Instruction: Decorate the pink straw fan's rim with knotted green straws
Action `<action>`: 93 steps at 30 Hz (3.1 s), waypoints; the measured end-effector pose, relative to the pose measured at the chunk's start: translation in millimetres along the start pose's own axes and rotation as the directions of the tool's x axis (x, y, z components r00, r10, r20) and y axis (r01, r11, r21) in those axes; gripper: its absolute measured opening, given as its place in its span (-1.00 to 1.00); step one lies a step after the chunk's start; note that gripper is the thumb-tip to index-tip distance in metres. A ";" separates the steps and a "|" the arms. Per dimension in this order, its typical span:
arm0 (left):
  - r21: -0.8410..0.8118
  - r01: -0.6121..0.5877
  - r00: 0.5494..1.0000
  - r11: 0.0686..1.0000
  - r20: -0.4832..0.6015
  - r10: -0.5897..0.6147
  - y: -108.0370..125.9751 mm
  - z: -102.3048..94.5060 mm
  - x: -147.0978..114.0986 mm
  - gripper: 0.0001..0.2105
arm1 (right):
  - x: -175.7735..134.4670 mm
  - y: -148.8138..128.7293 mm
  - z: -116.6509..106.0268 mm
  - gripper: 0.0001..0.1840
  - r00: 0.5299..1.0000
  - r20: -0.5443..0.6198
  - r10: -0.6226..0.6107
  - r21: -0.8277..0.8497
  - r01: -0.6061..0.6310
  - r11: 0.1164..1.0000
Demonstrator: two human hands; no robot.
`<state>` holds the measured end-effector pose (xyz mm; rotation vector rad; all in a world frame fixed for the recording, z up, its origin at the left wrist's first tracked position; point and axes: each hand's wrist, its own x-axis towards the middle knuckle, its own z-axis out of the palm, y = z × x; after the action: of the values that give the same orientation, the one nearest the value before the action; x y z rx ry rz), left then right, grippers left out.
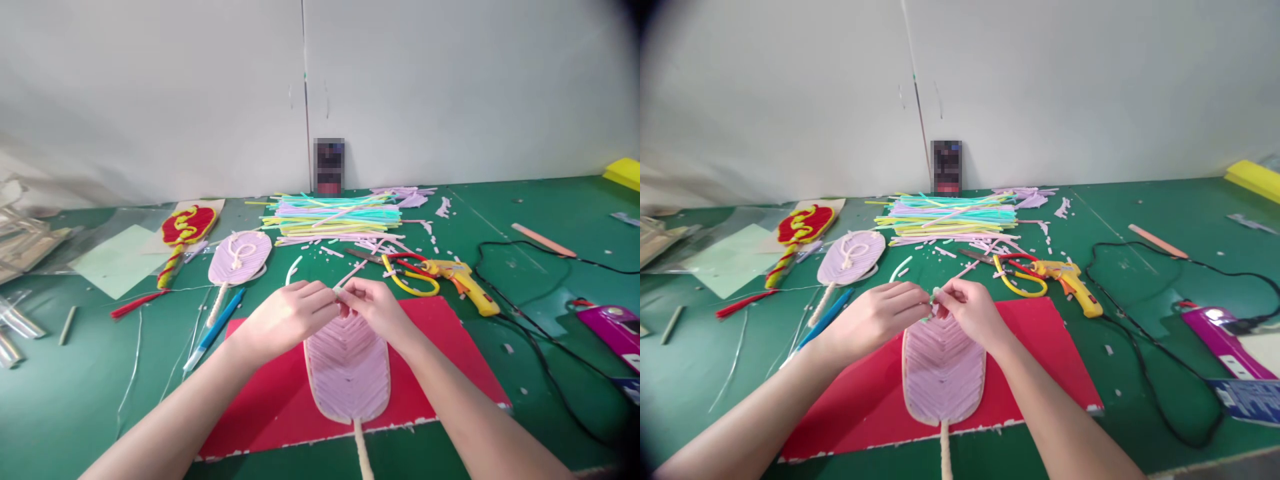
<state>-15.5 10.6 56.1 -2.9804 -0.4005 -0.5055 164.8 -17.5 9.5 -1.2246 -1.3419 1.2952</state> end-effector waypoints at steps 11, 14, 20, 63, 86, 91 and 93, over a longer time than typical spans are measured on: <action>-0.479 0.297 0.867 0.826 -0.227 -0.443 8.5 33.2 1.9 -0.88 | -1.4 -3.8 1.9 -0.68 0.999 0.040 -0.019 0.084 0.016 0.996; -0.528 0.381 0.763 0.759 -0.283 -0.581 18.5 41.5 4.6 -0.84 | -2.5 -4.3 4.9 -0.69 1.000 0.016 -0.001 0.149 -0.002 0.989; -0.538 0.315 0.832 0.782 -0.239 -0.500 16.6 32.9 4.0 -0.95 | -2.9 -4.6 2.0 -0.78 0.999 -0.001 -0.038 0.064 0.038 0.997; -0.760 0.372 0.903 0.533 0.164 -0.396 -10.7 1.3 -0.3 -0.91 | -9.0 -13.8 1.5 -0.90 0.987 0.162 -0.008 -0.010 0.010 1.000; -0.762 0.442 0.751 0.473 0.026 -0.660 -1.4 28.9 1.6 -0.85 | -11.5 -13.8 8.7 -0.72 0.999 -0.011 -0.049 -0.039 0.048 0.998; -0.728 0.469 0.685 0.501 -0.059 -0.726 7.1 31.1 4.6 -0.86 | -13.2 -12.2 15.2 -0.76 0.993 -0.094 -0.077 -0.004 0.077 0.997; -0.719 0.483 0.654 0.499 -0.082 -0.752 10.2 29.6 6.2 -0.85 | -13.1 -10.9 17.0 -0.76 0.990 -0.113 -0.085 0.004 0.086 0.996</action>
<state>2.2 6.2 29.8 -3.0600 -1.6255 -1.5881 148.8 -32.3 19.7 -1.2033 -1.2919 1.1542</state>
